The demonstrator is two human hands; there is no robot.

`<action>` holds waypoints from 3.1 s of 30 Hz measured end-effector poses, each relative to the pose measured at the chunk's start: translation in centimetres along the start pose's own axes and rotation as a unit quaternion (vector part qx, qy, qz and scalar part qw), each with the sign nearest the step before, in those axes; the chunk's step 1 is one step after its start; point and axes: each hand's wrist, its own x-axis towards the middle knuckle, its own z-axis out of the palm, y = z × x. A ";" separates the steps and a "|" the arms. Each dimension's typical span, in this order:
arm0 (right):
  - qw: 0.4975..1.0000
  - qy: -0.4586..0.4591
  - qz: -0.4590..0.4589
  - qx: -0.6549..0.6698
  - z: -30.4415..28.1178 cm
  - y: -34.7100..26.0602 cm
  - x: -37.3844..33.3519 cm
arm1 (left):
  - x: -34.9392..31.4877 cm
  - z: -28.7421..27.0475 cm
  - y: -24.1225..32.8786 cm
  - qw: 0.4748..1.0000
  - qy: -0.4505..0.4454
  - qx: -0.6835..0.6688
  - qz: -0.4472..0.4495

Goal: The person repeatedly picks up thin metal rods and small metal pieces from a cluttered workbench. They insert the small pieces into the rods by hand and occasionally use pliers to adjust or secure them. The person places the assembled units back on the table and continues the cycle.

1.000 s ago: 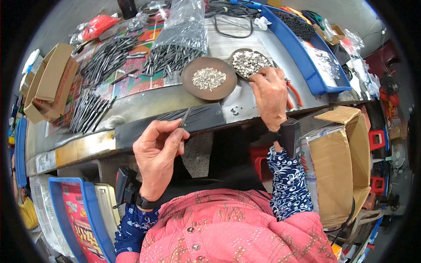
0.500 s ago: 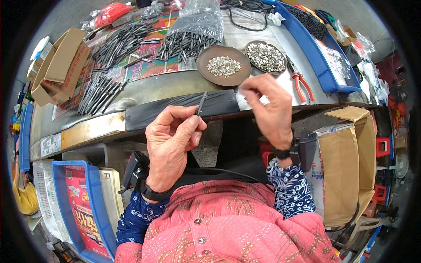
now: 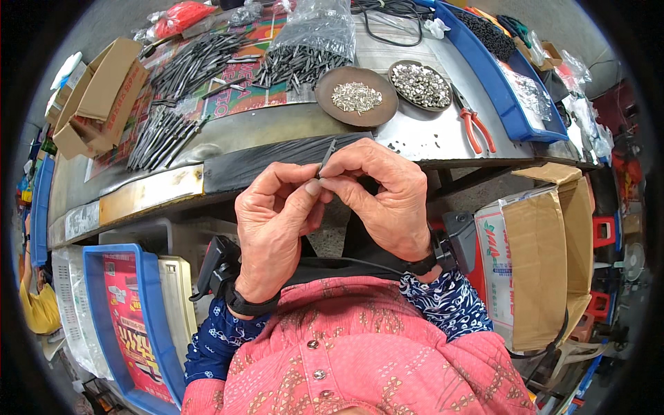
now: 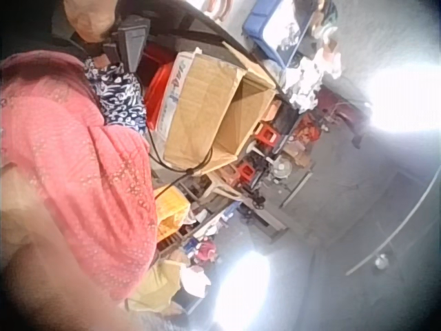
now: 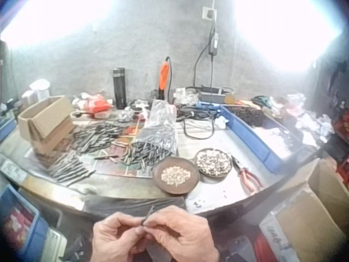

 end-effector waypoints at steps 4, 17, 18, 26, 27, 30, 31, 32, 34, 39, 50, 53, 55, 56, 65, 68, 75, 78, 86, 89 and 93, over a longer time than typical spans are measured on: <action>0.999 0.011 0.000 0.049 0.5 0.3 0.0 | -0.3 0.0 0.1 1.000 0.000 0.001 -0.004; 0.981 -0.004 -0.069 -0.179 -0.7 -0.4 0.8 | -0.4 -0.7 1.2 0.966 -0.013 0.242 0.086; 0.975 -0.006 -0.086 -0.205 -0.9 -0.4 1.0 | -0.4 -0.8 1.3 0.948 -0.020 0.298 0.114; 0.986 -0.015 -0.042 -0.158 -0.1 -0.4 0.9 | -0.5 -0.9 0.8 0.979 0.012 0.191 0.065; 0.987 -0.025 -0.044 -0.154 0.0 -0.3 0.8 | -0.5 -0.9 0.6 0.985 0.012 0.163 0.060; 0.980 -0.011 -0.099 -0.174 0.8 -0.1 0.6 | -0.4 -0.9 0.1 0.992 0.022 0.107 0.059; 0.977 -0.001 -0.115 -0.177 1.1 0.1 0.6 | -0.5 -1.0 0.0 0.993 0.023 0.097 0.060; 0.975 0.009 -0.127 -0.180 1.4 0.2 0.5 | -0.5 -1.1 0.0 0.994 0.026 0.086 0.057; 0.970 0.028 -0.152 -0.190 1.8 0.5 0.4 | -0.6 -1.2 -0.2 0.995 0.021 0.077 0.066; 0.950 0.025 -0.197 -0.241 1.9 1.1 0.2 | -0.8 -1.0 -0.3 0.995 0.026 0.067 0.069; 0.941 0.033 -0.215 -0.257 2.7 2.8 0.3 | -0.8 -0.8 -0.6 0.997 0.044 0.037 0.048; 0.945 0.021 -0.196 -0.260 2.8 2.7 0.3 | -0.8 -1.1 -0.7 0.997 0.057 0.038 0.040; 0.963 0.028 -0.151 -0.221 2.9 2.3 0.2 | -0.7 -1.2 -0.8 0.997 0.050 0.035 0.048; 0.970 0.033 -0.130 -0.202 3.0 2.1 0.1 | -0.7 -1.3 -0.9 0.997 0.049 0.034 0.049; 0.968 0.024 -0.110 -0.226 3.4 2.0 0.2 | -0.7 -1.8 -1.0 0.998 0.040 0.023 0.051; 0.984 0.019 -0.051 -0.169 3.5 1.9 0.2 | -0.8 -2.0 -0.8 0.997 0.054 0.027 0.040; 0.986 -0.009 0.036 -0.164 4.0 0.6 0.5 | -0.9 -2.3 -0.6 0.997 0.037 0.041 0.058; 0.984 0.048 0.037 -0.166 3.1 1.0 2.0 | -1.0 -2.4 -0.4 0.996 0.069 0.049 0.014; 0.986 0.029 0.040 -0.160 4.0 0.7 1.9 | -1.0 -3.2 0.2 0.996 0.067 0.049 0.038; 0.981 -0.002 -0.004 -0.191 4.4 0.3 1.2 | -0.9 -3.4 0.3 0.997 0.054 0.029 0.047; 0.986 0.005 0.030 -0.165 5.0 1.0 1.4 | -1.0 -3.3 0.2 0.997 0.064 0.029 0.044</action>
